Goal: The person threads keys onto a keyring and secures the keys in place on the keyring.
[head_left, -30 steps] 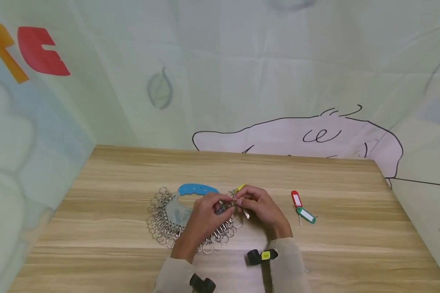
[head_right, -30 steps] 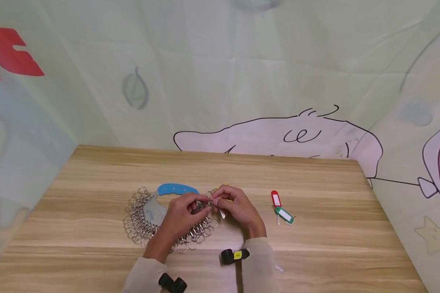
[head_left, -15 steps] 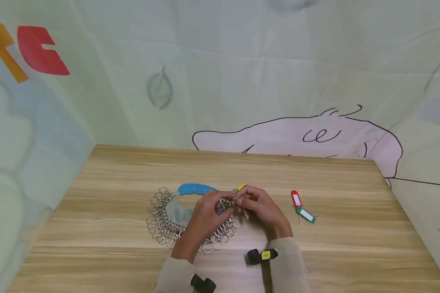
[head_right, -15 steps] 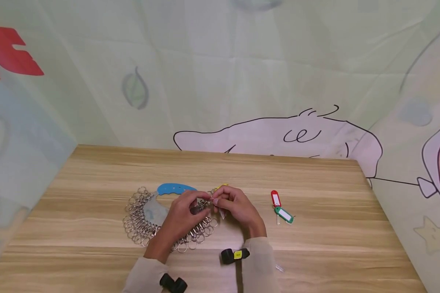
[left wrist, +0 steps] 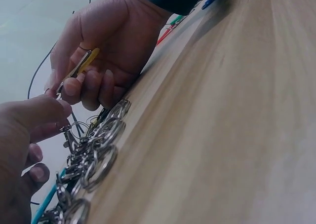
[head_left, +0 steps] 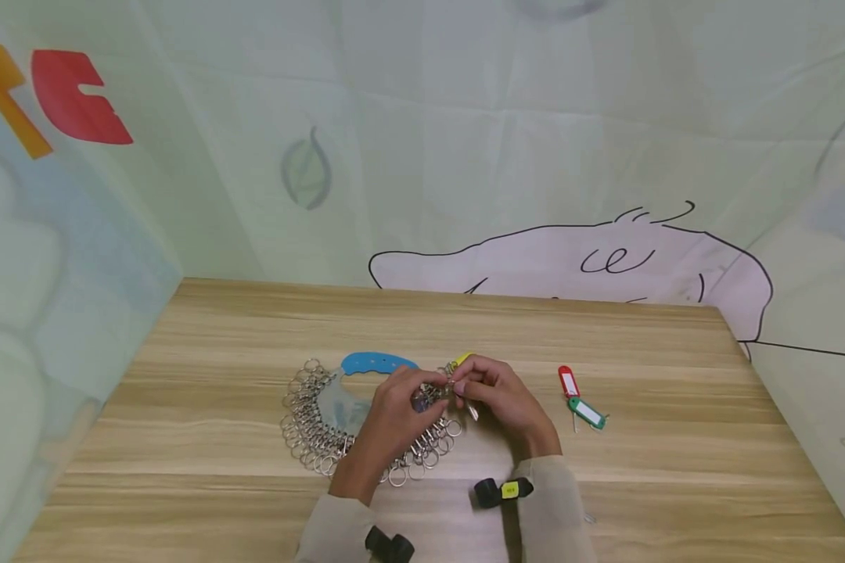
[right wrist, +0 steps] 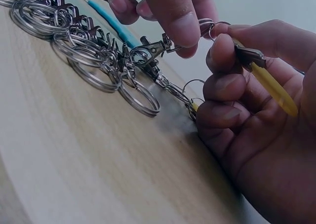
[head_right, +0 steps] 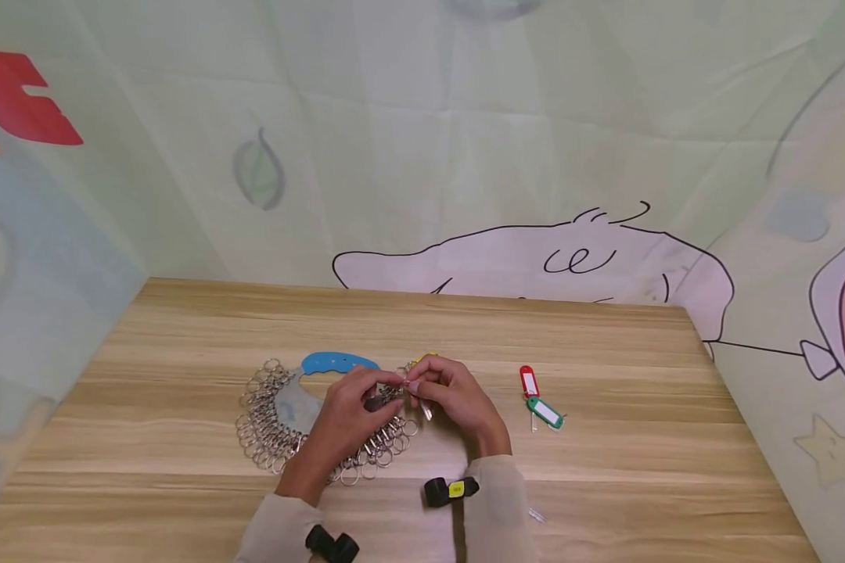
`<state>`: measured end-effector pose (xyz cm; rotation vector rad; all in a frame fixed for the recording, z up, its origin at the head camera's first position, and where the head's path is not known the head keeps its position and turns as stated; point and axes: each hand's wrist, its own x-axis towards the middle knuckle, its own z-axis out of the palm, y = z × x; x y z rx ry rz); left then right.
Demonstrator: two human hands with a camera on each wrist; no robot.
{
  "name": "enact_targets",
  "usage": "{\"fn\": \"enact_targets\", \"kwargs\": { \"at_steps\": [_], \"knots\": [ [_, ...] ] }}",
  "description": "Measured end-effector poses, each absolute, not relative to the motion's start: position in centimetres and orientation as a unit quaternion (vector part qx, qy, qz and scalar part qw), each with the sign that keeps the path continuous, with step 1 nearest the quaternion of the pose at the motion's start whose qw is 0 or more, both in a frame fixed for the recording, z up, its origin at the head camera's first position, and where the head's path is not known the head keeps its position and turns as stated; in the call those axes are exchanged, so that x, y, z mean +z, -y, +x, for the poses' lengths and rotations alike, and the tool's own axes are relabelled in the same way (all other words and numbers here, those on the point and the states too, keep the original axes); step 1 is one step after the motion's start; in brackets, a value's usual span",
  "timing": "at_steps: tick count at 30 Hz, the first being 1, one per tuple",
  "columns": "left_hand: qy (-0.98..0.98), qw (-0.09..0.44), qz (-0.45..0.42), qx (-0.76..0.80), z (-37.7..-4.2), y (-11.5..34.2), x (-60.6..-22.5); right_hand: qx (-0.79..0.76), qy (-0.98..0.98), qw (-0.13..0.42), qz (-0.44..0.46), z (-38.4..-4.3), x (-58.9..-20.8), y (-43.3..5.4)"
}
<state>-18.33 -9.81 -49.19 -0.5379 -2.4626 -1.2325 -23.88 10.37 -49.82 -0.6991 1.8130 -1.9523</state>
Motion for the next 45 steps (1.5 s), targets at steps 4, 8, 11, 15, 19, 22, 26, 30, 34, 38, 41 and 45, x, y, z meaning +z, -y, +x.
{"fn": "enact_targets", "kwargs": {
  "at_steps": [4,8,11,15,19,22,26,30,34,38,41,45],
  "knots": [
    [0.867,0.16,-0.182,-0.436,-18.36,9.82,-49.19,-0.695,-0.647,0.191,-0.249,-23.89,-49.82,-10.37],
    [0.865,0.157,-0.181,-0.441,-18.37,9.85,-49.18,-0.696,-0.647,0.191,-0.248,-23.9,-49.75,-10.37],
    [0.865,0.157,-0.18,-0.442,-18.34,9.87,-49.21,-0.697,-0.646,0.192,-0.246,-23.87,-49.68,-10.37],
    [0.864,0.157,-0.179,-0.445,-18.37,9.86,-49.34,-0.697,-0.646,0.192,-0.245,-23.84,-49.69,-10.37],
    [0.862,0.156,-0.179,-0.447,-18.48,9.93,-49.48,-0.701,-0.641,0.188,-0.248,-23.81,-49.73,-10.28],
    [0.863,0.154,-0.178,-0.447,-18.53,9.97,-49.49,-0.704,-0.638,0.186,-0.251,-23.81,-49.74,-10.24],
    [0.865,0.155,-0.175,-0.444,-18.52,9.93,-49.42,-0.701,-0.64,0.186,-0.253,-23.83,-49.77,-10.31],
    [0.868,0.154,-0.172,-0.44,-18.44,9.91,-49.37,-0.698,-0.642,0.187,-0.256,-23.86,-49.89,-10.38],
    [0.87,0.149,-0.168,-0.439,-18.43,9.87,-49.33,-0.697,-0.642,0.189,-0.256,-23.88,-49.89,-10.45],
    [0.869,0.145,-0.168,-0.443,-18.41,9.88,-49.34,-0.7,-0.64,0.194,-0.252,-23.84,-49.84,-10.46],
    [0.868,0.145,-0.176,-0.442,-18.38,9.89,-49.42,-0.7,-0.638,0.201,-0.249,-23.8,-49.79,-10.44],
    [0.864,0.147,-0.191,-0.442,-18.38,9.89,-49.48,-0.699,-0.637,0.21,-0.248,-23.8,-49.78,-10.43]
  ]
}}
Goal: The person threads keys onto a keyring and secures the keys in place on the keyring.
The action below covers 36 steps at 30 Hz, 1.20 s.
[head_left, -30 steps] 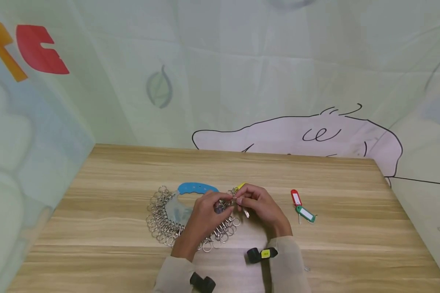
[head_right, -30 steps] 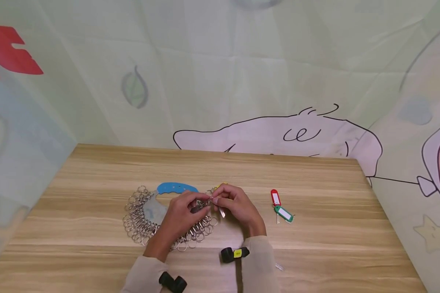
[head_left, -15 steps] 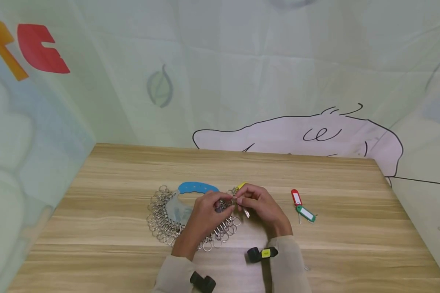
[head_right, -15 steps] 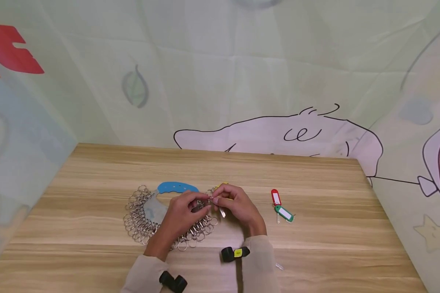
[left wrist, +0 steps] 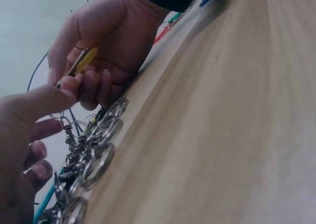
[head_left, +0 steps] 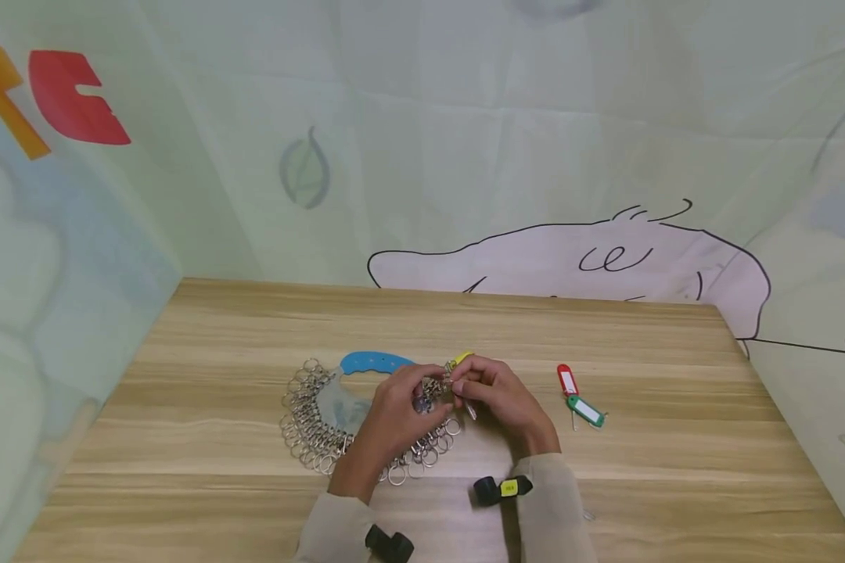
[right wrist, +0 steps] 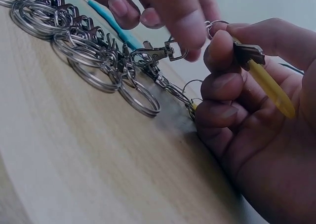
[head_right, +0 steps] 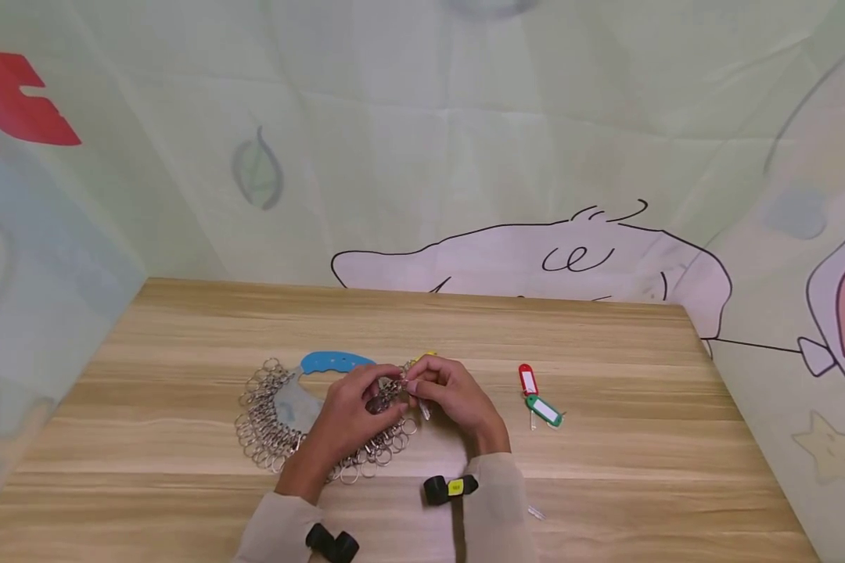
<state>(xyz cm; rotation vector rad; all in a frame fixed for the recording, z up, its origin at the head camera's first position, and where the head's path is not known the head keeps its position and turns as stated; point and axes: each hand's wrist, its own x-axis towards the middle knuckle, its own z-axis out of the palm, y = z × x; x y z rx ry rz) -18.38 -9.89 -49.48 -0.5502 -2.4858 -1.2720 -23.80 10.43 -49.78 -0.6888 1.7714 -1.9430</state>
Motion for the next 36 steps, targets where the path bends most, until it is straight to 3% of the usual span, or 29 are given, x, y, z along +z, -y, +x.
{"fn": "enact_targets", "kwargs": {
  "at_steps": [36],
  "knots": [
    [0.87,0.149,-0.184,-0.432,-18.4,9.92,-49.23,-0.686,-0.658,0.196,-0.238,-23.8,-49.73,-10.42]
  ]
}}
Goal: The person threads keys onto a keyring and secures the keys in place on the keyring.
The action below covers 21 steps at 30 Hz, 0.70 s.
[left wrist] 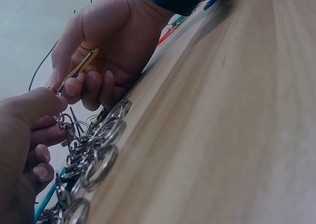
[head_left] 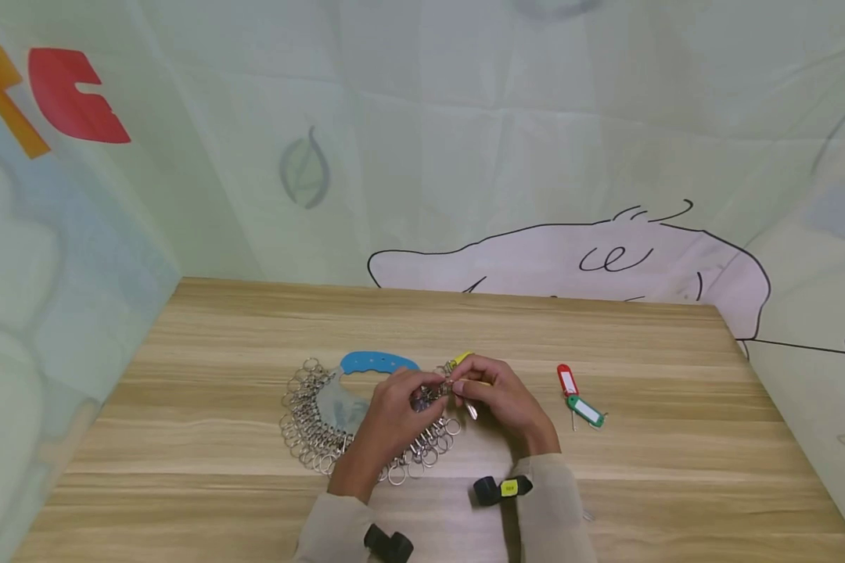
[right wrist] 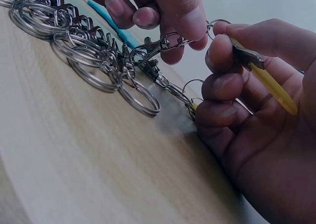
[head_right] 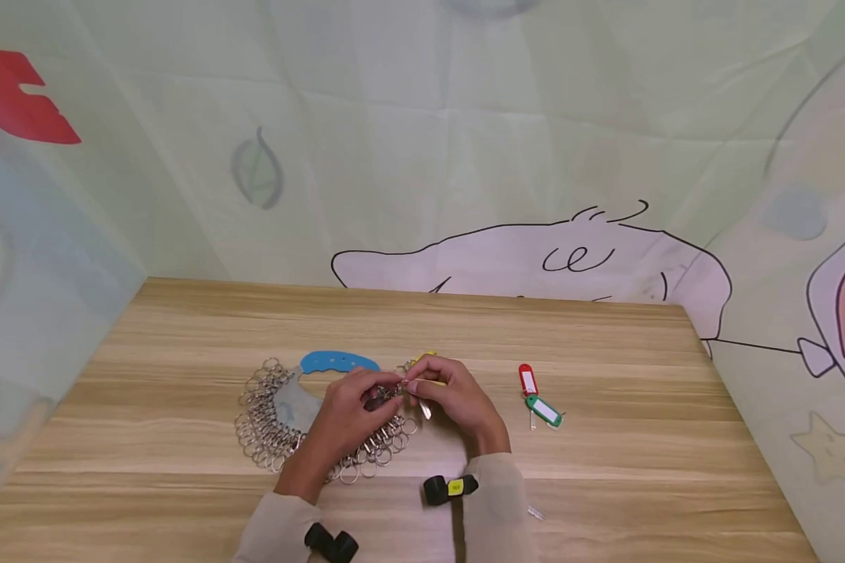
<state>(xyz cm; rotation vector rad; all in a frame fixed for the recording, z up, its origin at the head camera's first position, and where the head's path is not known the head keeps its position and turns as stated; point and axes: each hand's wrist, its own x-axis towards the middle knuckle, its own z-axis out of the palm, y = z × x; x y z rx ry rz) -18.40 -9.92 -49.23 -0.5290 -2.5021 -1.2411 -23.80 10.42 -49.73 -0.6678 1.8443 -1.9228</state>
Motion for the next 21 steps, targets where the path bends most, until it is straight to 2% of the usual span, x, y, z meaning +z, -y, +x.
{"fn": "enact_targets", "kwargs": {
  "at_steps": [21],
  "knots": [
    [0.881,0.132,-0.171,-0.421,-18.47,9.89,-49.51,-0.687,-0.658,0.205,-0.231,-23.85,-49.77,-10.26]
  ]
}}
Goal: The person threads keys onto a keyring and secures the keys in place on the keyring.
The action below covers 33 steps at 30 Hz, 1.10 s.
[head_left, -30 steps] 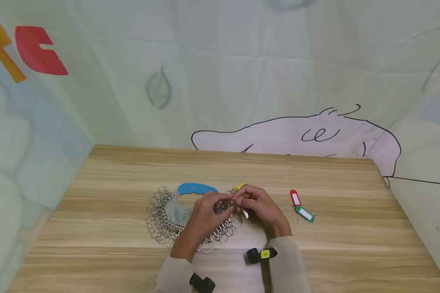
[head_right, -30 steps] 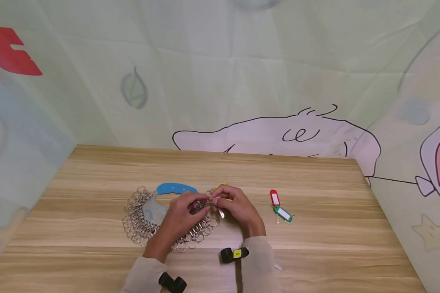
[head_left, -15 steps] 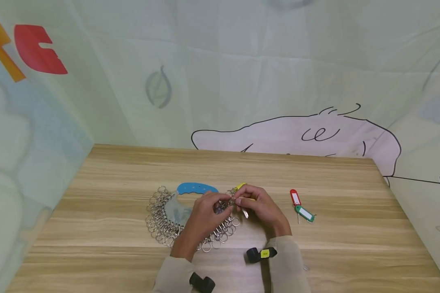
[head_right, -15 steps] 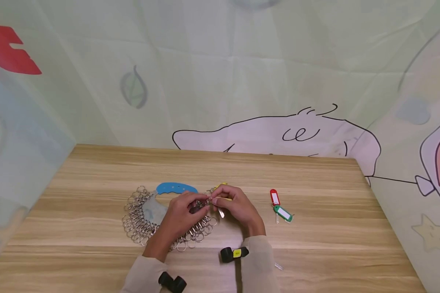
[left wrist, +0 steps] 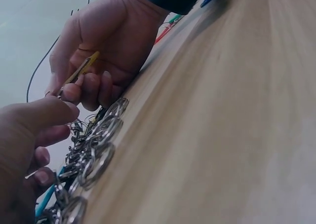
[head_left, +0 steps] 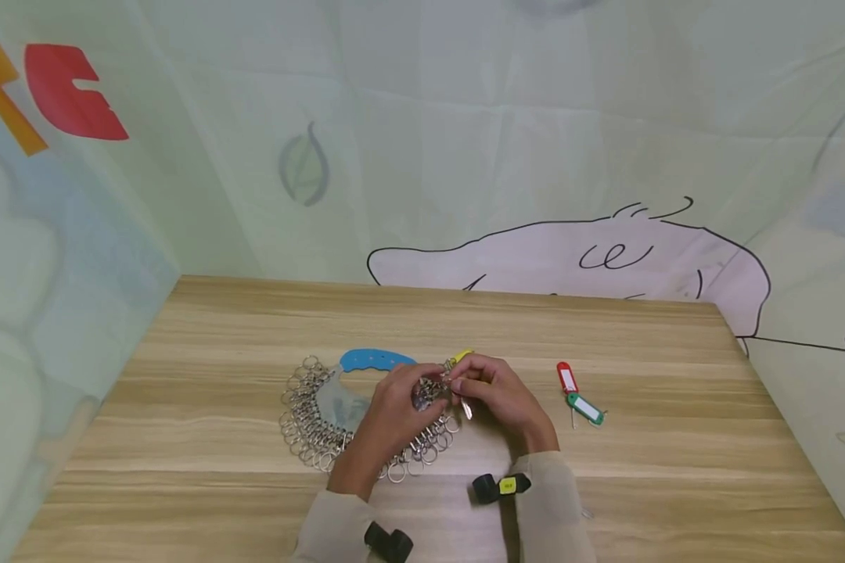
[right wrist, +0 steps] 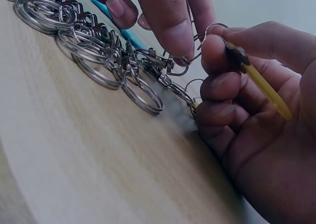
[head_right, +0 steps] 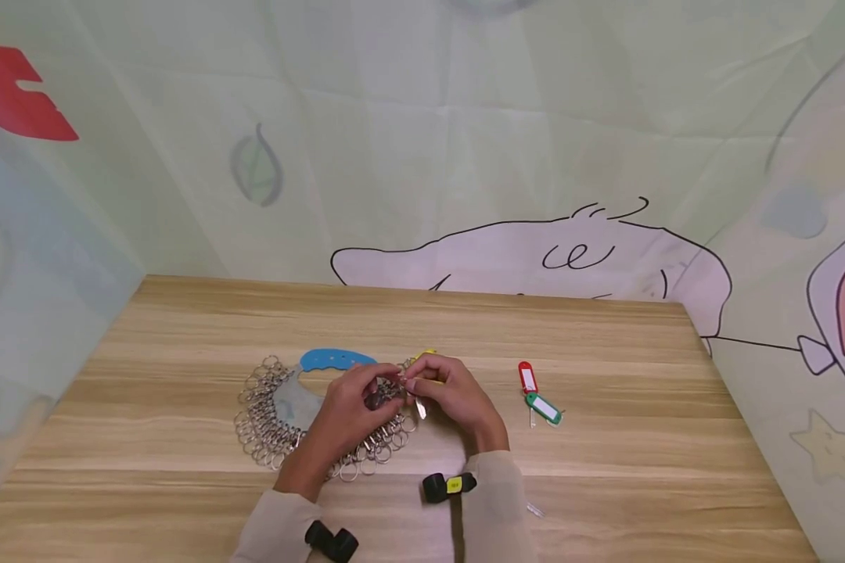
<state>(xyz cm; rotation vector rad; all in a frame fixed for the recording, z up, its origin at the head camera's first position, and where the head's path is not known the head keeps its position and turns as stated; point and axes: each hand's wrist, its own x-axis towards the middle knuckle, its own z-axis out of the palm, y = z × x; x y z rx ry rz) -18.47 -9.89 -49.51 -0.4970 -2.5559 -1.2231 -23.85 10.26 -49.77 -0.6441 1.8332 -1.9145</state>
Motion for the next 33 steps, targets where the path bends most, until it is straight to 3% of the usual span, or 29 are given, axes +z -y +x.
{"fn": "enact_targets", "kwargs": {
  "at_steps": [21,33],
  "knots": [
    [0.87,0.155,-0.186,-0.43,-18.59,9.84,-49.45,-0.701,-0.644,0.201,-0.233,-23.82,-49.51,-10.16],
    [0.869,0.141,-0.179,-0.439,-18.46,9.95,-49.27,-0.697,-0.643,0.195,-0.248,-23.89,-49.65,-10.27]
  ]
}}
